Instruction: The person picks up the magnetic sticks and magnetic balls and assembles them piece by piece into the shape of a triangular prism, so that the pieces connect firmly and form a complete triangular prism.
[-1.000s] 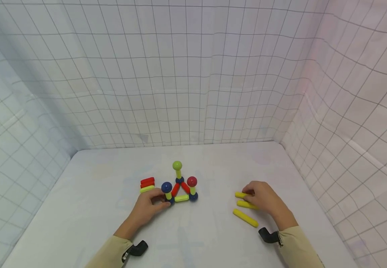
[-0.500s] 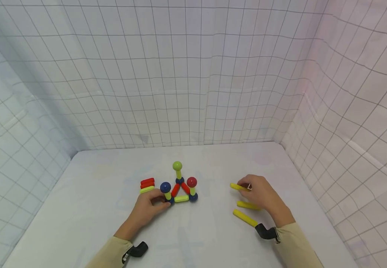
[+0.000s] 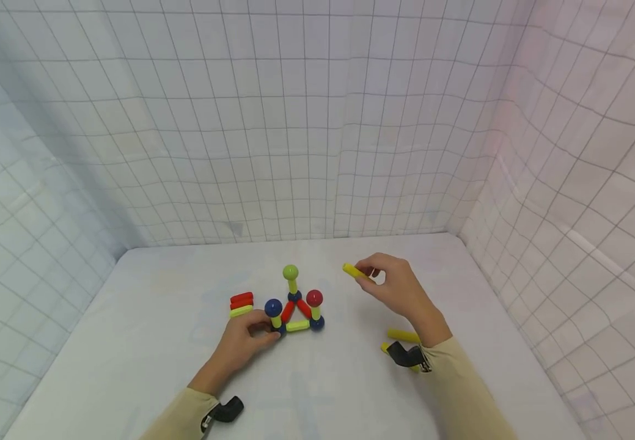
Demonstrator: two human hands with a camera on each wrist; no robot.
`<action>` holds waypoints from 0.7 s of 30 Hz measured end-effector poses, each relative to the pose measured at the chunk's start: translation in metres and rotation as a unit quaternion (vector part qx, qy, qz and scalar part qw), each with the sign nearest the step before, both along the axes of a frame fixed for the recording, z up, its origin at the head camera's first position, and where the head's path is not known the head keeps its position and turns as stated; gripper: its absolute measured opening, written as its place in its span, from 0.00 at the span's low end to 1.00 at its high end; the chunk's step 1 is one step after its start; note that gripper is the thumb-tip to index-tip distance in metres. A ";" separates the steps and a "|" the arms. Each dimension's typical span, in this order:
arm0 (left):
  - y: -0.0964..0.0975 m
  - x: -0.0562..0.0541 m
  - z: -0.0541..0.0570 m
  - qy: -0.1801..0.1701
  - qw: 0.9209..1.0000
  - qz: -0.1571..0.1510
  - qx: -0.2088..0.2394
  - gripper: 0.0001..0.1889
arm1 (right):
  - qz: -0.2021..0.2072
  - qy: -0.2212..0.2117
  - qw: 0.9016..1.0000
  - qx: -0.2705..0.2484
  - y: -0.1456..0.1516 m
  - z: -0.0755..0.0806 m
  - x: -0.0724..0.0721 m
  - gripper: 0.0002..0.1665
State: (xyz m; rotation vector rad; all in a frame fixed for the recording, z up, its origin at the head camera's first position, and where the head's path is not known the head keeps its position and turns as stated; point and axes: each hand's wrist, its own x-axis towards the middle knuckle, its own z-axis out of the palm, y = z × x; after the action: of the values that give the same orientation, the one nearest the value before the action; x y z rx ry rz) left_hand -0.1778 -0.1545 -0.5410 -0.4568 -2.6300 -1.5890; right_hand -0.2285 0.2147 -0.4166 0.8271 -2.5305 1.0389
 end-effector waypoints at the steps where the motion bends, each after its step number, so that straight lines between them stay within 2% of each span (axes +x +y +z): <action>1: 0.000 0.000 0.000 -0.001 1.000 0.000 0.001 0.13 | 0.005 0.001 1.000 -0.004 -0.005 0.002 -0.001 0.14; 6: 0.000 0.000 -0.001 -0.001 1.000 0.000 0.005 0.13 | 0.027 0.004 0.999 -0.024 -0.025 0.008 -0.009 0.13; 10: -0.001 -0.001 -0.001 -0.003 1.000 0.002 -0.001 0.12 | 0.044 -0.010 0.998 -0.053 -0.041 0.010 -0.015 0.13; 16: -0.001 -0.001 -0.002 -0.006 1.000 0.003 0.001 0.12 | 0.079 -0.029 0.991 -0.100 -0.069 0.013 -0.016 0.13; 21: 0.000 -0.003 -0.004 -0.005 1.000 -0.004 0.020 0.13 | 0.102 -0.031 0.988 -0.116 -0.090 0.013 -0.016 0.13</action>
State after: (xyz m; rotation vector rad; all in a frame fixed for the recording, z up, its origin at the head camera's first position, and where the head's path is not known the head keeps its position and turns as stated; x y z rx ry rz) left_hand -0.1803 -0.1546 -0.5448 -0.4610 -2.6009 -1.6472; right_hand -0.2444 0.1243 -0.4032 1.0145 -2.3500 1.4117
